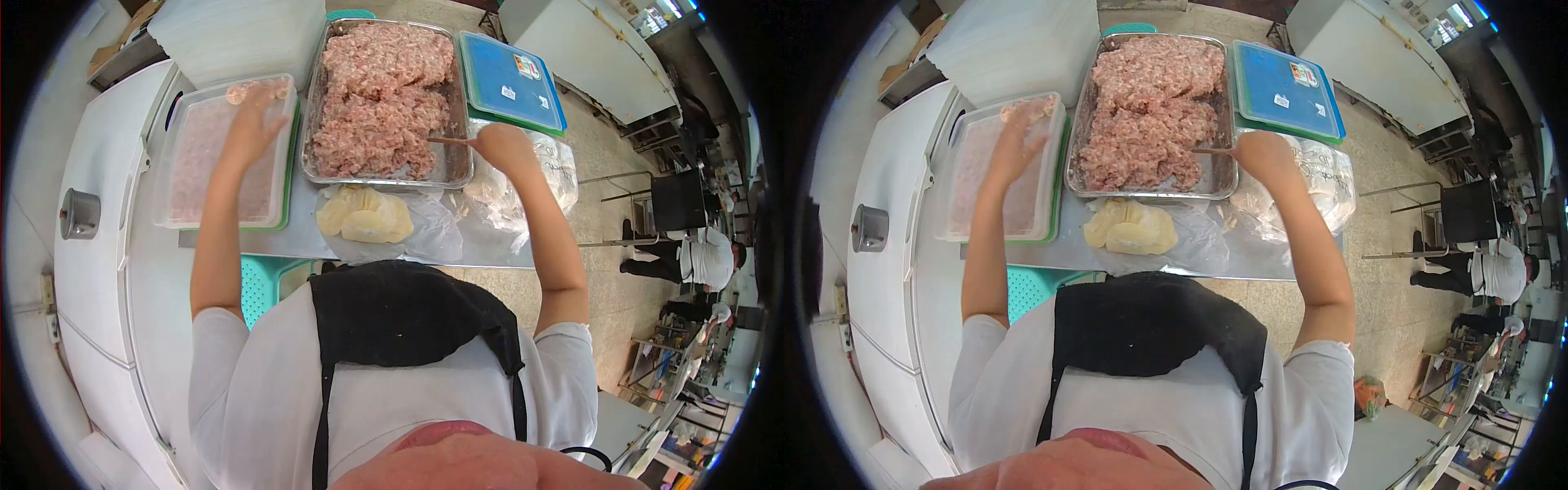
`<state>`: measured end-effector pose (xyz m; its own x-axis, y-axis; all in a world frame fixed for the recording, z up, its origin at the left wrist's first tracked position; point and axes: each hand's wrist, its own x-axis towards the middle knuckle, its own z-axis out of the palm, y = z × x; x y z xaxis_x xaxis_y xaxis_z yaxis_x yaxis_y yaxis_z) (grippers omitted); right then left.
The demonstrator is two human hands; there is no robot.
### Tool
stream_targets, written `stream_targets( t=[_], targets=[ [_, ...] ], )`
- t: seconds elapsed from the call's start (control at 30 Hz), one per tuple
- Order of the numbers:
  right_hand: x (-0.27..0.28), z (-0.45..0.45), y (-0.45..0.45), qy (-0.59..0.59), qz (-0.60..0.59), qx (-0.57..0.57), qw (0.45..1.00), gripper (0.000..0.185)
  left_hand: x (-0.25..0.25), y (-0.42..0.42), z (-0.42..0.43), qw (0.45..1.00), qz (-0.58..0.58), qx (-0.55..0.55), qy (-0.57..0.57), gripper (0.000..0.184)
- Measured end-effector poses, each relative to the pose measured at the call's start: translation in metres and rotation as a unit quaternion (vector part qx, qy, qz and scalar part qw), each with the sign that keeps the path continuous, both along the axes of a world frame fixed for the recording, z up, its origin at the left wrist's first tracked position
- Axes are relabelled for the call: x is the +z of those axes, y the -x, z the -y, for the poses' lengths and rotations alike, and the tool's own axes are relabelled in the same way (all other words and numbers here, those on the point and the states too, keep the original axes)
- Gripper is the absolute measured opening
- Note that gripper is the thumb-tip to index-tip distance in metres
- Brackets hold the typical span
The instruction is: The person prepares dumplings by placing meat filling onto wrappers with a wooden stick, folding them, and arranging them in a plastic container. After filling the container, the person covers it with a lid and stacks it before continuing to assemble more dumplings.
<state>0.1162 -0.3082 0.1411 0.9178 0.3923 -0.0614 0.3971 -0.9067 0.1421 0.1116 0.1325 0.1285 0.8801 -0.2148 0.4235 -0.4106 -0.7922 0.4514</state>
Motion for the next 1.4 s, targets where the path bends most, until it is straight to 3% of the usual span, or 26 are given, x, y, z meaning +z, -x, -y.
stream_targets(
  t=[0.03,0.13,0.2,0.33,0.43,0.5,0.63,0.67,0.73,0.8,0.9,0.93,1.0,1.13,1.2,1.23,1.3,1.33,1.4],
  targets=[
    [-0.014,-0.001,-0.005,0.009,0.043,0.046,0.998,0.022,0.008,0.021,0.032,0.998,-0.018,-0.007,0.057,0.045],
    [-0.035,-0.027,0.033,-0.012,0.023,0.137,0.99,0.016,0.004,0.065,0.086,0.996,-0.031,-0.048,0.066,0.029],
    [-0.017,-0.031,0.052,0.031,-0.019,0.186,0.982,0.027,-0.005,0.09,0.105,0.979,-0.179,-0.055,0.083,0.019],
    [0.024,-0.006,0.016,0.018,-0.034,0.162,0.986,0.024,-0.048,0.123,0.122,0.979,-0.205,0.013,0.017,0.023],
    [-0.022,-0.002,-0.02,-0.059,0.04,0.18,0.981,0.024,-0.086,0.133,0.131,0.968,-0.232,0.093,0.015,0.029],
    [-0.039,-0.014,0.009,-0.066,0.015,0.231,0.971,0.019,-0.104,0.125,0.134,0.958,-0.24,0.132,0.091,0.032],
    [-0.039,-0.007,0.023,-0.076,0.022,0.316,0.945,0.02,-0.106,0.128,0.136,0.945,-0.265,0.144,0.128,0.034],
    [-0.024,-0.008,0.01,-0.016,-0.049,0.213,0.976,0.019,-0.106,0.13,0.131,0.951,-0.257,0.127,0.12,0.033],
    [-0.017,0.0,-0.015,-0.041,-0.006,0.228,0.973,0.019,-0.104,0.132,0.128,0.956,-0.247,0.113,0.113,0.031],
    [-0.026,-0.001,-0.025,-0.053,0.05,0.233,0.97,0.017,-0.1,0.133,0.128,0.955,-0.214,0.087,0.188,0.027],
    [-0.052,-0.021,0.017,-0.08,-0.015,0.284,0.956,0.016,-0.113,0.131,0.129,0.965,-0.184,0.123,0.138,0.025],
    [-0.047,-0.025,0.028,-0.086,0.027,0.294,0.952,0.016,-0.116,0.129,0.124,0.965,-0.184,0.122,0.139,0.025],
    [-0.027,-0.017,0.012,-0.049,0.001,0.272,0.961,0.018,-0.12,0.125,0.109,0.944,-0.269,0.092,0.168,0.026],
    [0.013,0.0,0.017,0.024,-0.037,0.164,0.985,0.02,-0.117,0.128,0.101,0.932,-0.3,0.094,0.179,0.032],
    [-0.022,-0.003,0.032,0.007,-0.033,0.182,0.983,0.023,-0.103,0.14,0.112,0.976,-0.094,0.106,0.167,0.038],
    [-0.037,-0.005,0.038,-0.011,-0.026,0.203,0.979,0.025,-0.103,0.147,0.11,0.976,-0.094,0.101,0.171,0.038],
    [-0.036,-0.015,0.043,-0.047,-0.035,0.174,0.983,0.028,-0.11,0.161,0.106,0.994,-0.038,-0.059,0.084,0.033],
    [-0.033,-0.02,0.043,-0.082,-0.064,0.122,0.987,0.026,-0.118,0.164,0.107,0.994,-0.037,-0.06,0.088,0.033],
    [-0.024,-0.033,0.043,-0.115,-0.096,0.067,0.986,0.023,-0.127,0.169,0.112,0.961,-0.112,-0.244,0.062,0.026]
  ],
)
